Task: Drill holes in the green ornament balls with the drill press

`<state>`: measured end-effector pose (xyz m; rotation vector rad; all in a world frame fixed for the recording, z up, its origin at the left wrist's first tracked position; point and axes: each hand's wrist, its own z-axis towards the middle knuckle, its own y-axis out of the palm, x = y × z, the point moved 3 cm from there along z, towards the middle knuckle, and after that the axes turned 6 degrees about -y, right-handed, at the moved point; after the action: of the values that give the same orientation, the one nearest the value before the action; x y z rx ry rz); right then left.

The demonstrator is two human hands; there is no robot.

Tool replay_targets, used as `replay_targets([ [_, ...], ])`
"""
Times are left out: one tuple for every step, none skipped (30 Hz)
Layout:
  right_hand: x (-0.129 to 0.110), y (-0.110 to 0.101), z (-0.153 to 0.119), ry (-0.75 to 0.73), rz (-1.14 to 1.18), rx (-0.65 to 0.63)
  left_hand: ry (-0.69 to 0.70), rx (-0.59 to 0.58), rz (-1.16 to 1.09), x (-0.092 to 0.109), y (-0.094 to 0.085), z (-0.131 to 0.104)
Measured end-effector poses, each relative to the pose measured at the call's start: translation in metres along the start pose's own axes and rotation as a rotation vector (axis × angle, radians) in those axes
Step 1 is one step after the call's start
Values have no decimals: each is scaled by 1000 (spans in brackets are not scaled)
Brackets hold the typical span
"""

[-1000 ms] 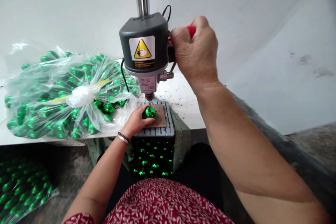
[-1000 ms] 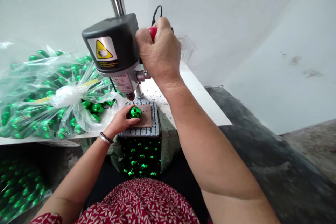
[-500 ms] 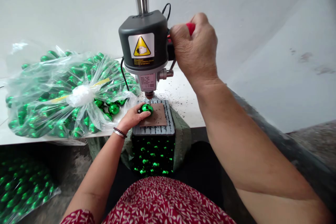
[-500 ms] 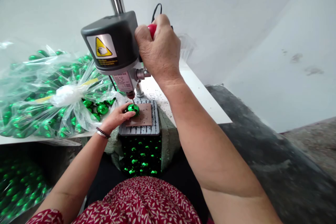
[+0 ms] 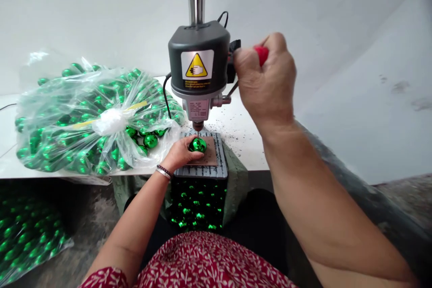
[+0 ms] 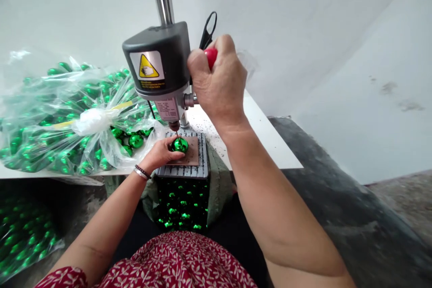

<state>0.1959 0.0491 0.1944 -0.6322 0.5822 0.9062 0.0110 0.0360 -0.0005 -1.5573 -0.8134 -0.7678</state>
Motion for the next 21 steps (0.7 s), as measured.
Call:
replay_targets([
  [1, -2, -6, -27, 9, 3, -2, -5, -7, 0, 1, -1],
  [3, -4, -12, -50, 16, 10, 2, -13, -10, -1, 2, -1],
  [4, -6, -19, -67, 19, 20, 9, -21, -13, -1, 3, -2],
  [6, -7, -26, -79, 19, 33, 16, -26, -16, -1, 4, -3],
  [8, -9, -32, -89, 18, 44, 21, -26, -21, -1, 4, -3],
  [9, -10, -37, -97, 17, 51, 24, -24, -27, -1, 4, -3],
  [11, -11, -41, -104, 16, 54, 24, -21, -31, -1, 4, -3],
  [12, -11, -45, -113, 13, 56, 22, -16, -35, -1, 4, -4],
  [13, -11, -47, -123, 8, 57, 18, -13, -39, -1, 3, -4],
  [15, -11, -49, -136, 0, 62, 14, -9, -42, -1, 3, -4],
  [16, -10, -51, -151, -9, 69, 9, -7, -43, -1, 3, -5],
  [17, -10, -52, -167, -19, 77, 5, -7, -45, -2, 3, -5],
  [18, -10, -53, -180, -30, 87, 4, -12, -51, -2, 3, -5],
  [19, -9, -54, -186, -39, 93, 5, -21, -59, -2, 4, -5],
  [19, -9, -55, -187, -45, 98, 7, -29, -68, -2, 4, -6],
  [20, -9, -56, -182, -49, 103, 11, -33, -74, -2, 5, -5],
  [21, -9, -57, -174, -51, 107, 13, -33, -76, -2, 5, -5],
  [21, -9, -59, -164, -50, 110, 15, -29, -73, -3, 6, -5],
  [22, -8, -60, -155, -46, 110, 15, -24, -65, -3, 6, -5],
  [22, -8, -61, -149, -40, 106, 15, -18, -55, -4, 6, -4],
  [23, -8, -62, -147, -36, 101, 14, -14, -47, -4, 7, -4],
])
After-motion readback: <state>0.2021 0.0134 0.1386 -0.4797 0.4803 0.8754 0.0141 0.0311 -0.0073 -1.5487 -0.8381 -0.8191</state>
